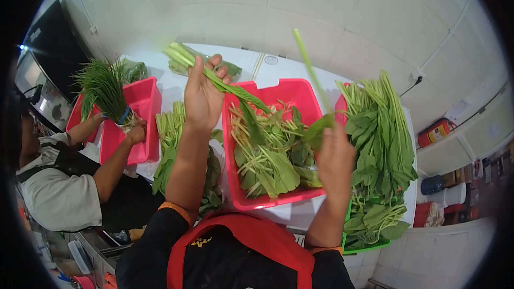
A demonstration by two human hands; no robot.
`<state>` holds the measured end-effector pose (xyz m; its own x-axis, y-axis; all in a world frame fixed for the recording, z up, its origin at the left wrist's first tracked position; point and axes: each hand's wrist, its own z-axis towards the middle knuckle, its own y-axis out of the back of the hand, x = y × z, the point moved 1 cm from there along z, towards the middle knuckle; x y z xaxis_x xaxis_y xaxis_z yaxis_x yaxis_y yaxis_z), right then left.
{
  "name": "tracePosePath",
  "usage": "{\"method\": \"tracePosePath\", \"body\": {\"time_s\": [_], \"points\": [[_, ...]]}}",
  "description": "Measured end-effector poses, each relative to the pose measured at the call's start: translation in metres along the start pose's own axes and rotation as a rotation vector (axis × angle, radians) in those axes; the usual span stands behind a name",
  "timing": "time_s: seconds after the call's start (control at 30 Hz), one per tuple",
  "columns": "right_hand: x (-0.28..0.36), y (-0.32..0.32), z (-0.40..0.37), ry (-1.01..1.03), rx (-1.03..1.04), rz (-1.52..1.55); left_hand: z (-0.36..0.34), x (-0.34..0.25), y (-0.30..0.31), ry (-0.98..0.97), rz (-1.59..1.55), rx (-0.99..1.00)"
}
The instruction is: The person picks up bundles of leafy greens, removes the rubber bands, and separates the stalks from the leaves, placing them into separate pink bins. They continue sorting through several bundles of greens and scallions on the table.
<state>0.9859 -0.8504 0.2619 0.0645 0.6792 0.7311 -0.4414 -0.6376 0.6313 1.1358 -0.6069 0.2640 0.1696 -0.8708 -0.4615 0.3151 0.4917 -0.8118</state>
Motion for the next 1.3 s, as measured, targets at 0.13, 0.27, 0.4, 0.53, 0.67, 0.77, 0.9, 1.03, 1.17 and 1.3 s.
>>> {"method": "tracePosePath", "body": {"time_s": [0.13,0.27,0.4,0.53,0.67,0.77,0.9,1.03,1.17,1.3], "points": [[-0.054,0.083,-0.027,-0.017,-0.465,0.23,0.006,0.002,0.018,0.27,0.055,0.163],[-0.14,0.177,-0.074,-0.153,-0.805,-0.031,0.0,0.009,0.021,0.365,0.086,0.138],[-0.282,0.234,-0.133,-0.321,-0.765,-0.231,0.004,0.017,0.032,0.365,0.085,0.195],[-0.375,0.216,-0.164,-0.554,-0.258,-0.456,0.001,0.019,0.026,0.373,0.089,0.203],[-0.292,0.154,-0.124,-0.849,-0.428,-0.924,0.001,0.016,0.018,0.339,0.121,0.214],[-0.215,0.121,-0.088,-0.291,-0.662,-0.417,-0.002,0.016,0.011,0.328,0.116,0.231],[-0.081,0.048,-0.04,0.126,-0.609,-0.036,-0.015,0.028,0.002,0.364,0.33,0.318],[-0.004,-0.03,-0.027,0.081,0.029,0.581,-0.051,0.062,-0.013,0.414,0.584,0.474],[0.004,-0.069,-0.003,0.314,-0.098,0.588,-0.091,0.099,-0.002,0.114,0.735,0.593],[-0.003,-0.055,-0.005,0.215,-0.044,0.393,-0.097,0.078,0.002,0.217,0.954,0.563]]}}
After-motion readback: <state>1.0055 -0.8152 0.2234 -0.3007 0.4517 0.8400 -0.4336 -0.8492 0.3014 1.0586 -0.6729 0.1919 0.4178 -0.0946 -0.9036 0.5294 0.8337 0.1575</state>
